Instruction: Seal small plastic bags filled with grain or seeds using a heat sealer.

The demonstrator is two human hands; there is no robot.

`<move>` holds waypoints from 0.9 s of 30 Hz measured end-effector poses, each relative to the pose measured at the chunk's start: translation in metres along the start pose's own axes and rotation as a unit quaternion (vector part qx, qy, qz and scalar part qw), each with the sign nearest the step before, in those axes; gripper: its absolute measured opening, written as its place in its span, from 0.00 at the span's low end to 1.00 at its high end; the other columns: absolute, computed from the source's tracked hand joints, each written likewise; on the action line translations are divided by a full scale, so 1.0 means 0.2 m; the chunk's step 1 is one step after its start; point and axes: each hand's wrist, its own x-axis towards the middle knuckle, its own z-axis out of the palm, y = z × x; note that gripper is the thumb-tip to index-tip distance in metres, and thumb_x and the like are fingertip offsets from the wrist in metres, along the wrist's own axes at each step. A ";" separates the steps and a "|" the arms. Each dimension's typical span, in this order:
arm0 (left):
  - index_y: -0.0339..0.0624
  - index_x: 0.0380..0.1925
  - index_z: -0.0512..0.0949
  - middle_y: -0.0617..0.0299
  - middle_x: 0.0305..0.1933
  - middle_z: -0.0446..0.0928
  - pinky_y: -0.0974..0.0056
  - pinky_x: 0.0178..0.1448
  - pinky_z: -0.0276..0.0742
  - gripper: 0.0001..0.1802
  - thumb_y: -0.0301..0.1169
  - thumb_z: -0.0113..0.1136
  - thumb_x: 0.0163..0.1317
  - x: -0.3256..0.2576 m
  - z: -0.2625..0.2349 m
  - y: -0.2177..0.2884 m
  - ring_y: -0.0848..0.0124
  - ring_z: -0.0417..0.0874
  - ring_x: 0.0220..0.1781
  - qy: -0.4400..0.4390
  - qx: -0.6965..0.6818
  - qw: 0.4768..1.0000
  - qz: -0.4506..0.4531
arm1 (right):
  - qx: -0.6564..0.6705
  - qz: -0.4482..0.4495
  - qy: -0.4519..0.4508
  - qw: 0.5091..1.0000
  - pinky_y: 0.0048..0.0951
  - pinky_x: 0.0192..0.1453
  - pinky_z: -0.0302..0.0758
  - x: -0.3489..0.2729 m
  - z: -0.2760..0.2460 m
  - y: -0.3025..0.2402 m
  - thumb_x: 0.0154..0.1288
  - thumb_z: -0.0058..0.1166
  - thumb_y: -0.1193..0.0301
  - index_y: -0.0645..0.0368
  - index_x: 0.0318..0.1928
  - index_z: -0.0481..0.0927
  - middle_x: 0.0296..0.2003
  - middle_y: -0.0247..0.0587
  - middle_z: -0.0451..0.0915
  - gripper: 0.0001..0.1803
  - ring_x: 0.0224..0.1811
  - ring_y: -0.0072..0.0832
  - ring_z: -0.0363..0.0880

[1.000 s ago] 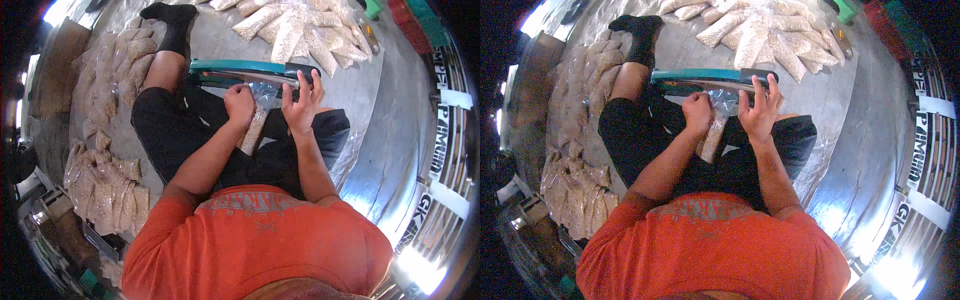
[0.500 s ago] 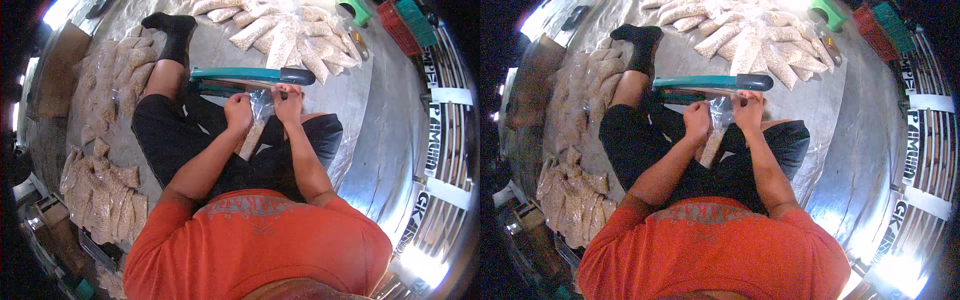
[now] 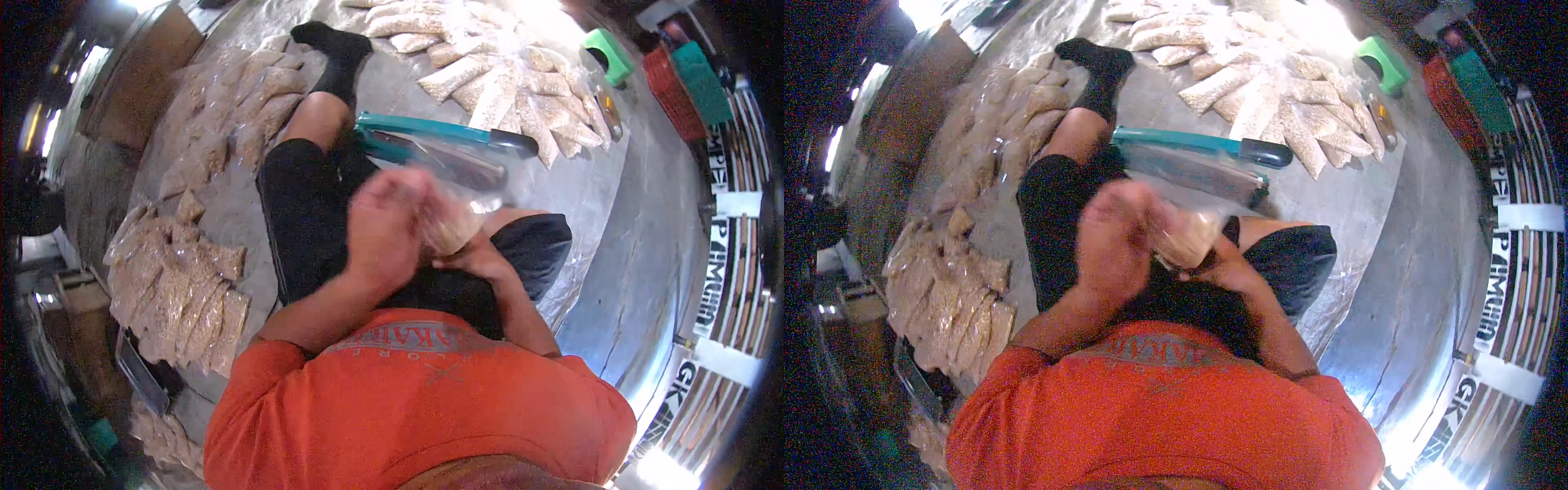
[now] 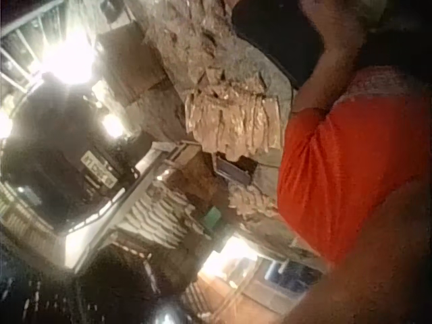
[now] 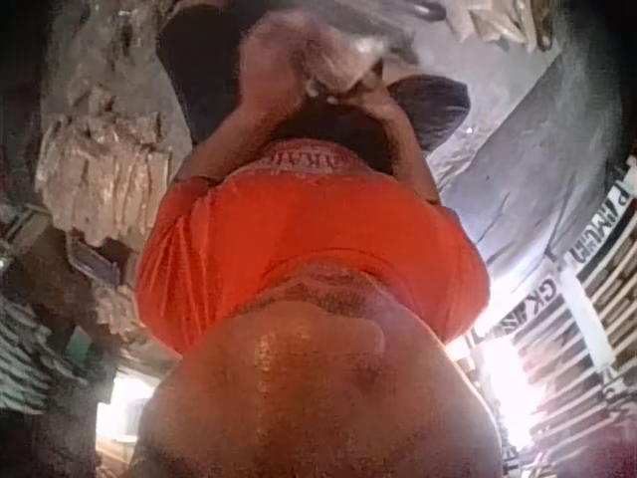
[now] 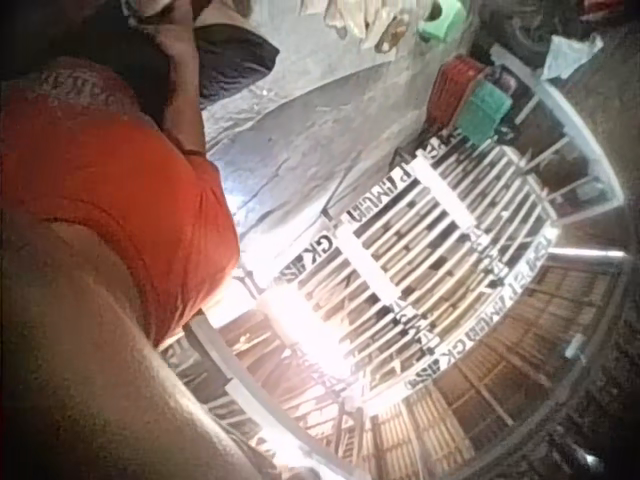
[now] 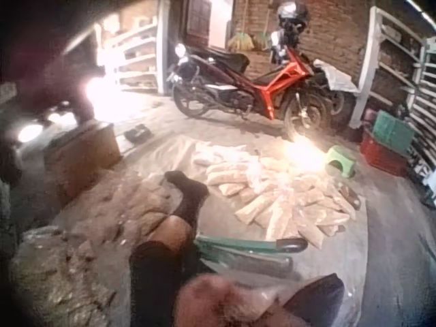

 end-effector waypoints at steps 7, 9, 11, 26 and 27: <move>0.47 0.69 0.69 0.50 0.68 0.76 0.43 0.78 0.64 0.43 0.69 0.48 0.69 -0.02 -0.51 -0.18 0.54 0.75 0.70 0.058 -0.400 0.905 -0.134 | 0.017 0.015 0.012 1.000 0.26 0.49 0.78 0.00 0.20 -0.31 0.67 0.70 0.55 0.64 0.50 0.84 0.38 0.32 0.87 0.24 0.40 0.20 0.82; 0.43 0.66 0.71 0.45 0.61 0.78 0.41 0.75 0.69 0.47 0.71 0.57 0.63 -0.10 -0.56 -0.32 0.49 0.78 0.65 0.039 -0.382 0.901 -0.202 | -0.056 0.045 0.045 0.996 0.26 0.49 0.78 -0.06 0.27 -0.37 0.66 0.70 0.56 0.64 0.49 0.85 0.39 0.34 0.87 0.23 0.40 0.20 0.82; 0.39 0.62 0.73 0.43 0.57 0.80 0.41 0.73 0.71 0.36 0.60 0.55 0.72 -0.03 -0.61 -0.37 0.46 0.81 0.60 0.104 -0.334 0.902 -0.254 | -0.169 0.049 0.023 0.984 0.27 0.49 0.79 -0.17 0.28 -0.45 0.66 0.69 0.57 0.64 0.47 0.85 0.39 0.35 0.87 0.22 0.40 0.19 0.82; 0.37 0.56 0.80 0.55 0.49 0.85 0.54 0.57 0.82 0.16 0.31 0.58 0.73 -0.15 -0.66 0.32 0.59 0.87 0.50 0.224 -0.069 0.961 0.145 | -0.015 0.046 0.037 0.998 0.27 0.47 0.80 -0.23 -0.07 0.00 0.71 0.66 0.61 0.63 0.53 0.79 0.37 0.37 0.86 0.20 0.38 0.23 0.82; 0.37 0.57 0.80 0.54 0.50 0.85 0.53 0.58 0.81 0.16 0.30 0.57 0.72 -0.17 -0.72 0.43 0.57 0.87 0.52 0.250 0.005 0.944 0.213 | 0.007 0.039 0.063 0.997 0.27 0.46 0.80 -0.23 -0.10 0.00 0.72 0.65 0.59 0.63 0.53 0.80 0.37 0.38 0.86 0.20 0.37 0.24 0.83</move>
